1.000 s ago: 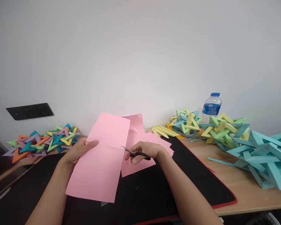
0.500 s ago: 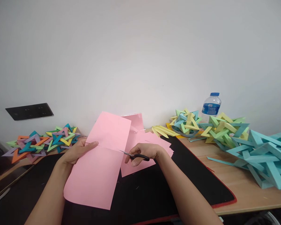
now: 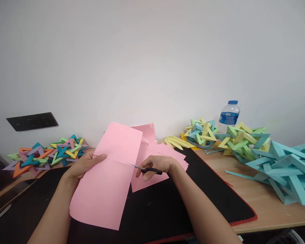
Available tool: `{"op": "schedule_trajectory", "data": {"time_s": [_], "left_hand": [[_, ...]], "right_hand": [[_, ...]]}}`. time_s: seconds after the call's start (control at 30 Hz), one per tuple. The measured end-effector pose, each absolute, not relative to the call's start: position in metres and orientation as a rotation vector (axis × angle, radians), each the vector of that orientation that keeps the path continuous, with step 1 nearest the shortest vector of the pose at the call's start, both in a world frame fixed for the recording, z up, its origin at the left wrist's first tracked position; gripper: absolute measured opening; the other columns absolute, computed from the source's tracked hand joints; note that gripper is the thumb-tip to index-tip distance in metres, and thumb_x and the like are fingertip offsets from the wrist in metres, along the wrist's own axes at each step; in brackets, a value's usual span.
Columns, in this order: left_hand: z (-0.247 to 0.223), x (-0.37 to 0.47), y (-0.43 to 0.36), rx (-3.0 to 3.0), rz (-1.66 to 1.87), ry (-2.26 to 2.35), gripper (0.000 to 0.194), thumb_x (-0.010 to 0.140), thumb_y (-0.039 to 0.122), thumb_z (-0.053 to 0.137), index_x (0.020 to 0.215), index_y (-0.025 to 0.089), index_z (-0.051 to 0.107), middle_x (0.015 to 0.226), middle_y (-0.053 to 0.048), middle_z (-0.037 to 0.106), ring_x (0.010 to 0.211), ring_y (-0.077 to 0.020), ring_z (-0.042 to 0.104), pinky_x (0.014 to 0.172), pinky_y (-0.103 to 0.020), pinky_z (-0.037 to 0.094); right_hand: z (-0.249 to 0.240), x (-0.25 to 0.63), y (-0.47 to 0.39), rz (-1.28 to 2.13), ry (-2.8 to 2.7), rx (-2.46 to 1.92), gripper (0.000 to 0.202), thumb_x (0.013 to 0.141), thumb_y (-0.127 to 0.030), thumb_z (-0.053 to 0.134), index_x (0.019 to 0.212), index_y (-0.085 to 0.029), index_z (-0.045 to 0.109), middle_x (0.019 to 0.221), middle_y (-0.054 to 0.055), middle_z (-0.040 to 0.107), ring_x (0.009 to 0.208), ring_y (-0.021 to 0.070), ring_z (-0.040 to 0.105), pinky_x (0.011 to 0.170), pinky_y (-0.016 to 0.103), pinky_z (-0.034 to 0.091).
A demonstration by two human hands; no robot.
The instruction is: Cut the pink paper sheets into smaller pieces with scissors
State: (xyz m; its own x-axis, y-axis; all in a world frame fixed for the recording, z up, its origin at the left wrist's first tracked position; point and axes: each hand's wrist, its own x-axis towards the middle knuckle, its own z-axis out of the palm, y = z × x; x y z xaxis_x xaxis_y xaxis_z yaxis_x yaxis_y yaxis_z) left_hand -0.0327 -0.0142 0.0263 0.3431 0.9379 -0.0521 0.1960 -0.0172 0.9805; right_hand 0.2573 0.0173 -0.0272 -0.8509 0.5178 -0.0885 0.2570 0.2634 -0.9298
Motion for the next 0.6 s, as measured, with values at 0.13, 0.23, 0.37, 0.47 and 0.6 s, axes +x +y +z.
{"op": "schedule_trajectory", "data": {"time_s": [0.13, 0.23, 0.37, 0.47, 0.6], "left_hand": [[0.0268, -0.032, -0.0146, 1.495, 0.835, 1.09, 0.026, 0.073, 0.039, 0.067, 0.073, 0.013, 0.065, 0.052, 0.001, 0.059, 0.043, -0.011, 0.05, 0.04, -0.02, 0.035], [0.0268, -0.0317, -0.015, 1.497, 0.836, 1.073, 0.025, 0.074, 0.038, 0.067, 0.075, 0.013, 0.065, 0.052, 0.002, 0.058, 0.044, -0.0104, 0.049, 0.04, -0.02, 0.035], [0.0256, -0.0322, -0.015, 1.487, 0.833, 1.047, 0.025, 0.075, 0.037, 0.066, 0.078, 0.013, 0.066, 0.055, 0.001, 0.06, 0.046, -0.0105, 0.051, 0.042, -0.02, 0.037], [0.0249, -0.0332, -0.0141, 1.48, 0.826, 1.047, 0.025, 0.075, 0.037, 0.066, 0.077, 0.012, 0.066, 0.056, 0.0, 0.061, 0.047, -0.011, 0.052, 0.042, -0.02, 0.037], [0.025, -0.0341, -0.0131, 1.48, 0.828, 1.063, 0.025, 0.074, 0.037, 0.067, 0.076, 0.012, 0.066, 0.055, 0.0, 0.061, 0.047, -0.0117, 0.052, 0.042, -0.02, 0.037]], "right_hand": [[-0.0267, 0.2572, 0.0169, 1.624, -2.307, -0.716, 0.05, 0.059, -0.043, 0.077, 0.101, -0.017, 0.067, 0.079, 0.0, 0.057, 0.076, 0.0129, 0.051, 0.07, 0.023, 0.04], [-0.026, 0.2572, 0.0165, 1.61, -2.325, -0.717, 0.051, 0.06, -0.043, 0.077, 0.102, -0.017, 0.067, 0.081, 0.001, 0.058, 0.077, 0.0131, 0.051, 0.071, 0.023, 0.04], [-0.0256, 0.2573, 0.0161, 1.597, -2.325, -0.721, 0.05, 0.061, -0.043, 0.076, 0.102, -0.017, 0.067, 0.082, 0.001, 0.058, 0.077, 0.0127, 0.051, 0.071, 0.023, 0.04], [-0.0256, 0.2573, 0.016, 1.605, -2.316, -0.716, 0.05, 0.061, -0.043, 0.076, 0.102, -0.016, 0.067, 0.078, 0.0, 0.057, 0.075, 0.0123, 0.05, 0.07, 0.023, 0.04], [-0.0262, 0.2574, 0.0166, 1.604, -2.314, -0.713, 0.052, 0.06, -0.045, 0.076, 0.102, -0.016, 0.067, 0.078, 0.0, 0.058, 0.075, 0.013, 0.051, 0.07, 0.023, 0.04]]}}
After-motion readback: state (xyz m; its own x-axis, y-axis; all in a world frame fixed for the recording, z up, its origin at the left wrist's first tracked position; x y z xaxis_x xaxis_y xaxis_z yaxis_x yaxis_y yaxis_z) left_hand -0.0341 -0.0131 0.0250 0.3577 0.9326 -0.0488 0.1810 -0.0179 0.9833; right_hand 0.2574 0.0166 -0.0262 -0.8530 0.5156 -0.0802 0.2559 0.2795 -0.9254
